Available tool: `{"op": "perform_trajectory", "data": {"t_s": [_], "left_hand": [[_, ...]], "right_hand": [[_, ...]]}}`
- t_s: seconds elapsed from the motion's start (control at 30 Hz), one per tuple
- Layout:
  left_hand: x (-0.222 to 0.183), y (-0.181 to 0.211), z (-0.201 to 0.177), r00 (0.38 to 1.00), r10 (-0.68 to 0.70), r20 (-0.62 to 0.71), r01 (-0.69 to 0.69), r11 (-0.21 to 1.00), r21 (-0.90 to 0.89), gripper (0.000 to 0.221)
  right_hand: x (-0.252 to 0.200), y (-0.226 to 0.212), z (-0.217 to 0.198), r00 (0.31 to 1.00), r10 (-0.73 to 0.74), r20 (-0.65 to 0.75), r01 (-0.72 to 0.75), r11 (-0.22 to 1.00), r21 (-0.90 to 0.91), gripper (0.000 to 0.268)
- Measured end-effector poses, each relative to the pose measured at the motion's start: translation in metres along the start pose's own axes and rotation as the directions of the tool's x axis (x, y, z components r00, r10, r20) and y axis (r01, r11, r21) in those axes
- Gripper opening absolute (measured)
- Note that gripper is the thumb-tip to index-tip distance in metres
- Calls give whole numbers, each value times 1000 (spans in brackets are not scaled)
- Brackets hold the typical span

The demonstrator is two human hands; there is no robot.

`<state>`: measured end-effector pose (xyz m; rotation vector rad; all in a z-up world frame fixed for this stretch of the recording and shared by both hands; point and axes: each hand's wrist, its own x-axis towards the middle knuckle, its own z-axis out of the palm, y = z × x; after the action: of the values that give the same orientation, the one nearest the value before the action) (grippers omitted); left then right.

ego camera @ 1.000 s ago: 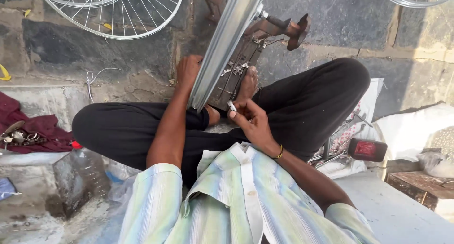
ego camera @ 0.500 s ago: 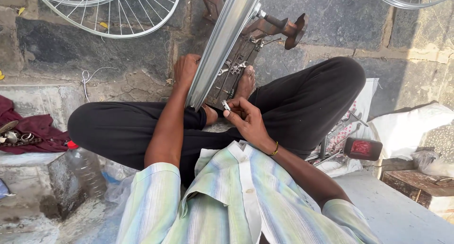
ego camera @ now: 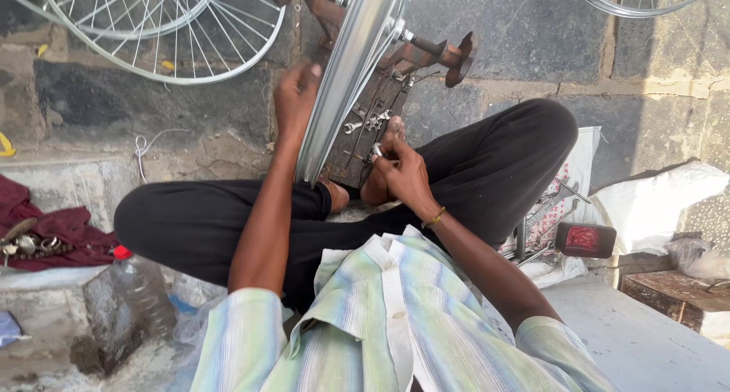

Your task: The person is repairing a bicycle wheel by tightening and adjusting the spokes using a small wrench while the wheel is mounted on a truing stand.

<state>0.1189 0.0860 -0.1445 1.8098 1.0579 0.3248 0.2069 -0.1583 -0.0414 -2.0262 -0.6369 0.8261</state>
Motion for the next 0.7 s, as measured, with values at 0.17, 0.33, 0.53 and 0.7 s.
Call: {"op": "perform_trajectory", "data": {"t_s": [0.17,0.33,0.53,0.7], "left_hand": [[-41,181,-106,860,505,66,-334,658,-675,71],[-82,256,-136,674,726,134,-672,679,-297,76],[-56,293,-135,624,755,199,-743,653,-147,71],[-40,308,-137,849,410,332,-407,910,-83,61]], "right_hand": [[74,101,23,977,71,-203,-145,913,-381,25],[124,146,6,854,356,-379,-321,934,154,27],[119,129,-31,874,316,-368,-265,947,184,32],[126,151,10,965,202,-168,-241,935,-260,29]]}}
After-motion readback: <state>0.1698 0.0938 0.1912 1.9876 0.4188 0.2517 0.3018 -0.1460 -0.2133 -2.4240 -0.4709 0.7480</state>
